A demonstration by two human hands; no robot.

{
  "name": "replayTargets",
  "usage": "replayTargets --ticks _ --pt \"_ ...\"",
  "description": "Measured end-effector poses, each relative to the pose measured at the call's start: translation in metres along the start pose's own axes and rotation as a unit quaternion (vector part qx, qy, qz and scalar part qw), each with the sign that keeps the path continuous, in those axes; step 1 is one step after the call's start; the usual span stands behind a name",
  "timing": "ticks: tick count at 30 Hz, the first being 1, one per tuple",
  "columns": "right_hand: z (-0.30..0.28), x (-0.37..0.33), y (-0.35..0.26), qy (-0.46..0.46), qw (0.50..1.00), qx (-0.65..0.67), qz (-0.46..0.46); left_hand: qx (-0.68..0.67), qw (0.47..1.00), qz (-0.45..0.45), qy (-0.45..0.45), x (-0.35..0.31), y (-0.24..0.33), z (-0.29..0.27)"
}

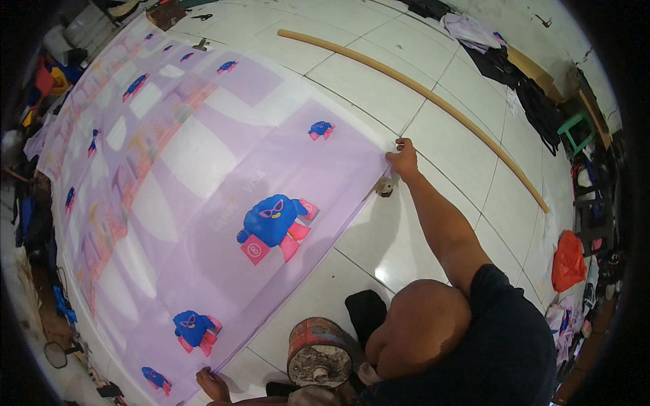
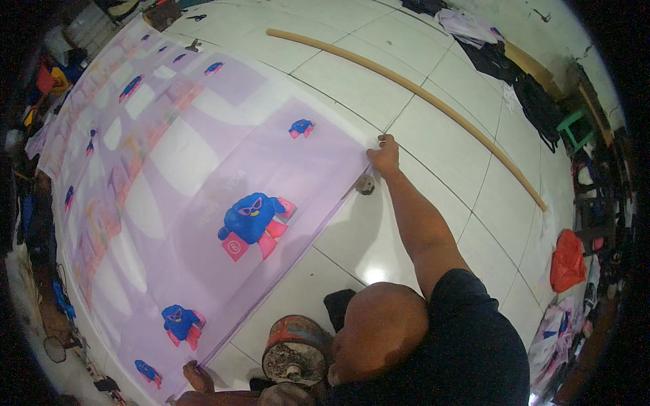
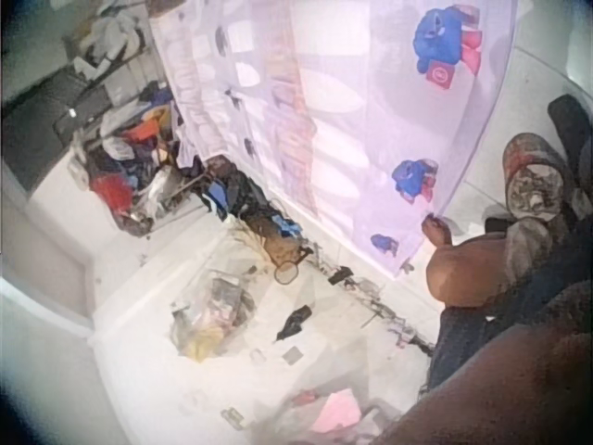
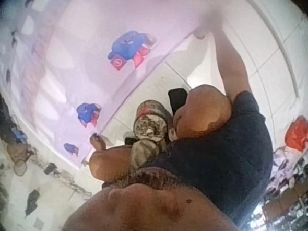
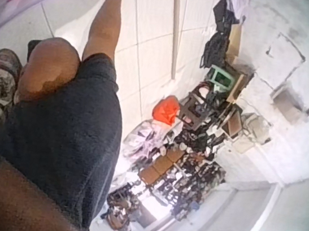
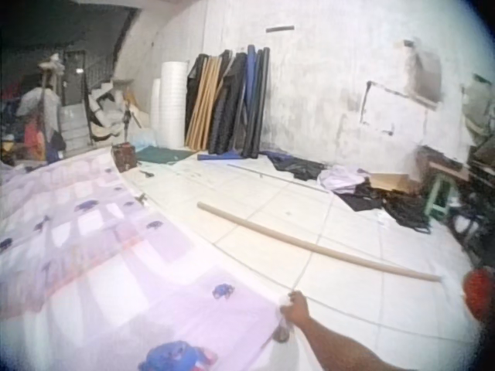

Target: The person uses a wooden rod to straighten and align large printed fabric panels on the floor, سپس folds and overlaps the edges, securing them with large metal clips.

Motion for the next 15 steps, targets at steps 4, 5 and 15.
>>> replayTargets --ticks 4,5,15 --pt "0.001 -0.006 0.002 -0.016 1.000 0.012 0.001 -0.013 0.999 -0.028 0.015 -0.005 -0.008 0.007" --pt "0.000 -0.008 0.000 -0.028 0.999 0.025 0.006 -0.011 0.999 -0.012 0.032 -0.005 -0.007 0.006" --pt "-0.004 -0.012 0.004 -0.040 0.998 0.004 -0.053 -0.006 0.998 -0.070 0.006 0.002 -0.031 0.018"
Point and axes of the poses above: each hand's wrist, its own x-axis towards the middle knuckle, its own z-axis out of the palm, y = z × x, the point moved 4 cm from there along x, towards the middle knuckle, and after that the axes turned 9 degrees about -z, right-handed, at the moved point
